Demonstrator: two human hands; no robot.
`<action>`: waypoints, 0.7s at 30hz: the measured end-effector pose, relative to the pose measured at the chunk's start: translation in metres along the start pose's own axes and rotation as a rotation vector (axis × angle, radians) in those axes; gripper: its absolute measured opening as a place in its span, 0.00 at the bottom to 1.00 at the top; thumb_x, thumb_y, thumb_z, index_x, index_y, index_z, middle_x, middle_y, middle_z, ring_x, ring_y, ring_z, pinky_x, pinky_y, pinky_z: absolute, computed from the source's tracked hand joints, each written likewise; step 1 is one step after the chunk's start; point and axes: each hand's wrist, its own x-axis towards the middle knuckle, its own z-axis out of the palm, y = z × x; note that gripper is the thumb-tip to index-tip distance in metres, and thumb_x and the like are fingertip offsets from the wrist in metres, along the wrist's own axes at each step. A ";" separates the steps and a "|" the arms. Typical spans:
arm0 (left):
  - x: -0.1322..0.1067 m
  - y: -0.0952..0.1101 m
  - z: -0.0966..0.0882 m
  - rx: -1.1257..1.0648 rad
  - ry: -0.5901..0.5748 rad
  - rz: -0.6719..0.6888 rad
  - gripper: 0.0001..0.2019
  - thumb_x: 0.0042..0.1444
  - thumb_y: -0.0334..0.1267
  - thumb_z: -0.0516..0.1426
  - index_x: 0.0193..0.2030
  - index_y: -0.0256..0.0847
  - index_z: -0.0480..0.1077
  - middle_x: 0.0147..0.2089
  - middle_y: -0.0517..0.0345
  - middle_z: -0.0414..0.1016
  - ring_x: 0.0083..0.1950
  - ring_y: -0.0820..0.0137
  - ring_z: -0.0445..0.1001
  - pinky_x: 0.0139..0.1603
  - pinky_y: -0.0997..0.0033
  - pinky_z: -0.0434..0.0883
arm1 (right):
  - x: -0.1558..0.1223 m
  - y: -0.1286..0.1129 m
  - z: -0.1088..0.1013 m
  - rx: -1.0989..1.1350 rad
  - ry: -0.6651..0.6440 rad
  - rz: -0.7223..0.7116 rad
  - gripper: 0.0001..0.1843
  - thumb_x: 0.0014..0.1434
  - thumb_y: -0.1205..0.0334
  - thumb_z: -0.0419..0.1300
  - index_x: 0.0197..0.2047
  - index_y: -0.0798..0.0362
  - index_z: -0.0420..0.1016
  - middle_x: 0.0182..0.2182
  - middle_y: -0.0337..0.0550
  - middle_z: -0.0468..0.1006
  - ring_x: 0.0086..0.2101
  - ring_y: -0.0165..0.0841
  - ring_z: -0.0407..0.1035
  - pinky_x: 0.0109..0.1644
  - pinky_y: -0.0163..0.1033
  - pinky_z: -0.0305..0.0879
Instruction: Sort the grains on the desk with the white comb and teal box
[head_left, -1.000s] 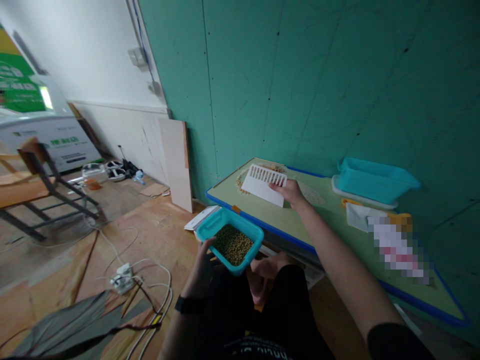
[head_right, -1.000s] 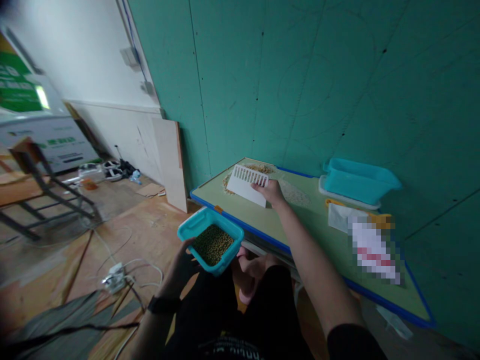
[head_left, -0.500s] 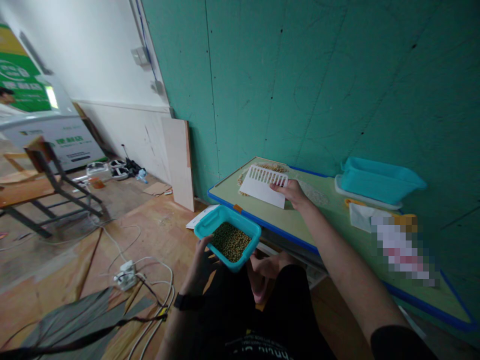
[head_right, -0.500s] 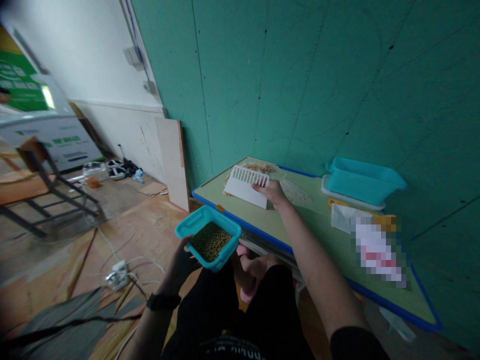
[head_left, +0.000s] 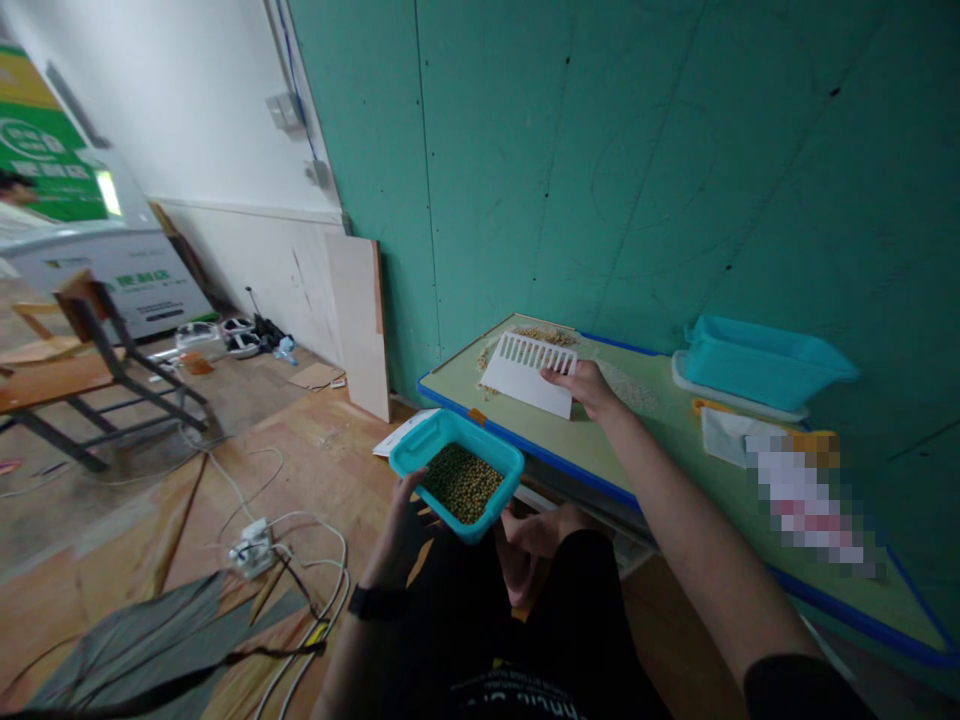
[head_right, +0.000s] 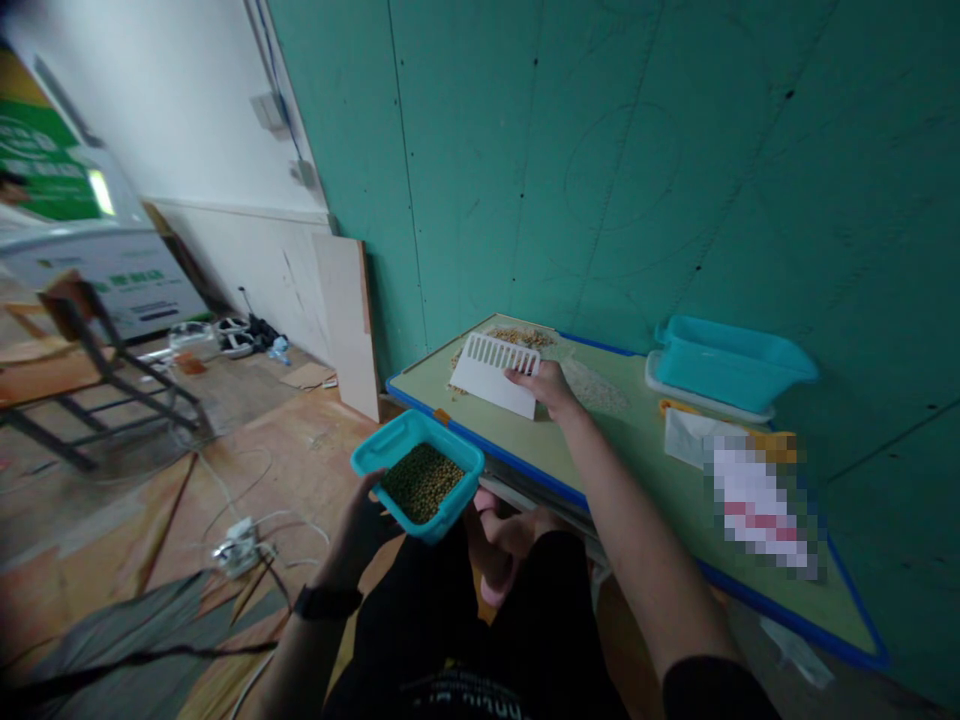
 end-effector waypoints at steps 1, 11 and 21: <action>0.000 0.000 0.000 0.008 0.001 0.006 0.26 0.54 0.52 0.65 0.57 0.49 0.66 0.40 0.56 0.77 0.31 0.64 0.80 0.31 0.65 0.77 | -0.001 -0.001 0.000 0.001 -0.007 0.000 0.26 0.31 0.47 0.79 0.32 0.53 0.81 0.33 0.49 0.85 0.39 0.46 0.79 0.44 0.48 0.75; -0.005 0.006 0.005 0.018 -0.003 0.015 0.26 0.54 0.52 0.65 0.56 0.47 0.65 0.39 0.55 0.77 0.31 0.63 0.80 0.31 0.64 0.77 | -0.003 -0.002 0.001 0.021 -0.047 -0.015 0.27 0.33 0.44 0.79 0.33 0.52 0.81 0.33 0.49 0.85 0.41 0.47 0.79 0.44 0.47 0.76; 0.001 0.002 0.000 0.008 -0.006 -0.008 0.25 0.56 0.51 0.64 0.57 0.45 0.67 0.40 0.52 0.78 0.33 0.62 0.80 0.30 0.65 0.76 | -0.002 0.000 0.003 0.013 -0.055 -0.009 0.30 0.31 0.43 0.79 0.34 0.53 0.81 0.35 0.49 0.86 0.39 0.45 0.79 0.44 0.47 0.74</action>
